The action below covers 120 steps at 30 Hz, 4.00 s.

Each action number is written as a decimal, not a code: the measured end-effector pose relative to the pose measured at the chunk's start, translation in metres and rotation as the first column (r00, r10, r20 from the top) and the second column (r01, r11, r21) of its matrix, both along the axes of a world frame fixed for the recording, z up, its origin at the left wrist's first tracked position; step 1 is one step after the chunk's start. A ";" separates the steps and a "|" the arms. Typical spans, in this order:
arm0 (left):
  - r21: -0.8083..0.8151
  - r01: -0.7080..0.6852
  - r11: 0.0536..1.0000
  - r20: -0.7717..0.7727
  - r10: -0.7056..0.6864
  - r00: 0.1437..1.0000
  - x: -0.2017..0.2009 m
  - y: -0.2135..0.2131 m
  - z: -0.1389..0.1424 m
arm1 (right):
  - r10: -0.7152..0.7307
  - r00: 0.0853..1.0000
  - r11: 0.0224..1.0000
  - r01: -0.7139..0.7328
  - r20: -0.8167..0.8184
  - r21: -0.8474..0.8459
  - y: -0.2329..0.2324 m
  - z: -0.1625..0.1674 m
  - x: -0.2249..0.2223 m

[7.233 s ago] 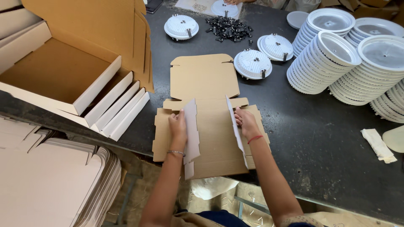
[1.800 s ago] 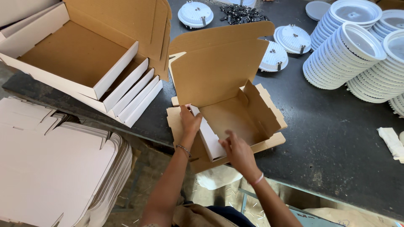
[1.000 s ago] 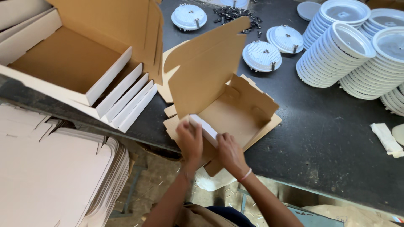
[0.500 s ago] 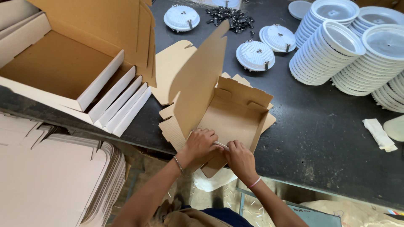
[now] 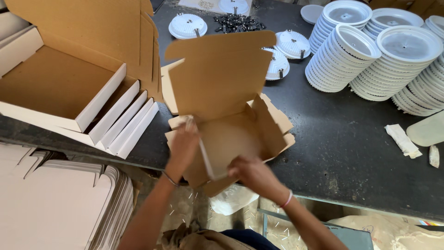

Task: The person folds flat cardboard cartons into open boxes at a workbench. They lift each flat blank, fold the side walls and end flaps inward, press the corners to shape the box, and place the finished box onto a stack of completed boxes beside them.

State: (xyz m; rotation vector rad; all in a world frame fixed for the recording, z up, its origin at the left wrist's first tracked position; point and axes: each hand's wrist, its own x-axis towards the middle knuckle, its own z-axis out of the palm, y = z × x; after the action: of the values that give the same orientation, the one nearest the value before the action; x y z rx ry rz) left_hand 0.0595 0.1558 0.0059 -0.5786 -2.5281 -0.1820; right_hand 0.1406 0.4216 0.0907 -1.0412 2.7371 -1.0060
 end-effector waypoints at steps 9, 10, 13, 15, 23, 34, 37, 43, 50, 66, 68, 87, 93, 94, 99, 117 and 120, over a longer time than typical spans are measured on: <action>0.155 0.286 0.946 0.293 -0.321 0.901 0.055 0.051 0.001 | -0.100 0.812 0.939 0.268 -0.575 0.214 0.079 0.034 -0.098; 0.090 0.232 0.969 0.324 -0.249 0.913 0.056 0.051 -0.001 | -0.068 0.802 0.935 0.258 -0.593 0.243 0.081 0.030 -0.100; -0.033 0.057 0.998 0.289 -0.045 0.956 0.044 0.021 0.002 | 0.026 0.803 0.957 0.153 -0.596 0.248 0.081 0.020 -0.092; -0.019 -0.062 0.998 0.173 0.064 0.983 0.038 -0.007 0.011 | 0.100 0.849 0.990 -0.033 -0.519 0.136 0.076 0.013 -0.073; 0.457 -0.233 0.858 0.381 0.048 0.923 0.078 0.035 0.062 | -0.078 0.978 0.935 0.139 -0.193 0.326 0.058 0.015 -0.060; 0.376 -0.157 0.913 0.481 -0.047 0.876 0.094 0.096 0.034 | 0.140 0.969 0.909 -0.044 -0.203 0.415 0.060 -0.019 -0.088; 0.418 -0.176 0.892 0.550 -0.094 0.830 0.087 0.095 0.022 | 0.184 0.957 0.923 -0.089 -0.225 0.376 0.062 -0.033 -0.101; 0.417 -0.170 0.893 0.724 -0.213 0.656 0.039 0.066 -0.002 | 0.246 0.957 0.840 -0.133 -0.151 0.527 0.050 -0.048 -0.144; 0.317 -0.267 0.910 0.894 -0.193 0.403 -0.018 0.044 -0.009 | 0.249 0.951 0.744 -0.308 0.181 0.593 0.009 -0.049 -0.197; 0.119 -0.355 0.927 0.162 0.334 0.928 0.067 0.128 -0.060 | 0.274 0.925 0.943 -0.203 -0.264 0.265 0.041 -0.079 -0.118; 0.128 -0.366 0.922 0.156 0.346 0.925 0.066 0.127 -0.059 | 0.247 0.930 0.947 -0.172 -0.273 0.270 0.039 -0.086 -0.122; 0.254 -0.362 0.897 -0.103 0.397 0.912 0.142 0.084 0.047 | 0.084 0.852 0.951 -0.223 -0.516 -0.214 0.026 -0.039 0.005; 0.112 -0.619 0.777 -0.260 0.624 0.737 0.123 -0.011 0.133 | 0.082 0.966 0.952 -0.148 -0.245 -0.266 0.018 -0.035 0.019; 0.083 -0.680 0.728 -0.277 0.672 0.686 0.112 -0.032 0.148 | 0.085 0.970 0.956 -0.144 -0.227 -0.255 0.017 -0.037 0.020; 0.066 -0.728 0.683 -0.367 0.695 0.619 0.035 -0.141 0.201 | 0.059 0.996 0.969 -0.072 -0.063 -0.236 0.018 -0.041 0.028; 0.701 -0.434 0.567 0.223 0.403 0.888 0.123 -0.001 0.000 | -0.543 0.803 0.836 0.491 -0.245 -0.244 0.113 -0.065 -0.080; 0.808 -0.510 0.295 0.426 0.305 0.851 0.142 0.019 -0.051 | -0.212 0.926 0.977 0.205 -0.312 -0.054 0.086 -0.067 -0.076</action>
State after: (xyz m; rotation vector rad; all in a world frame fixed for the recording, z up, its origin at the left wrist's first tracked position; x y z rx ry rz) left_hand 0.2011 0.1746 -0.0453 0.5905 -2.1517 -1.3791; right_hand 0.0643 0.5080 0.0235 -1.0089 3.1619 -0.9675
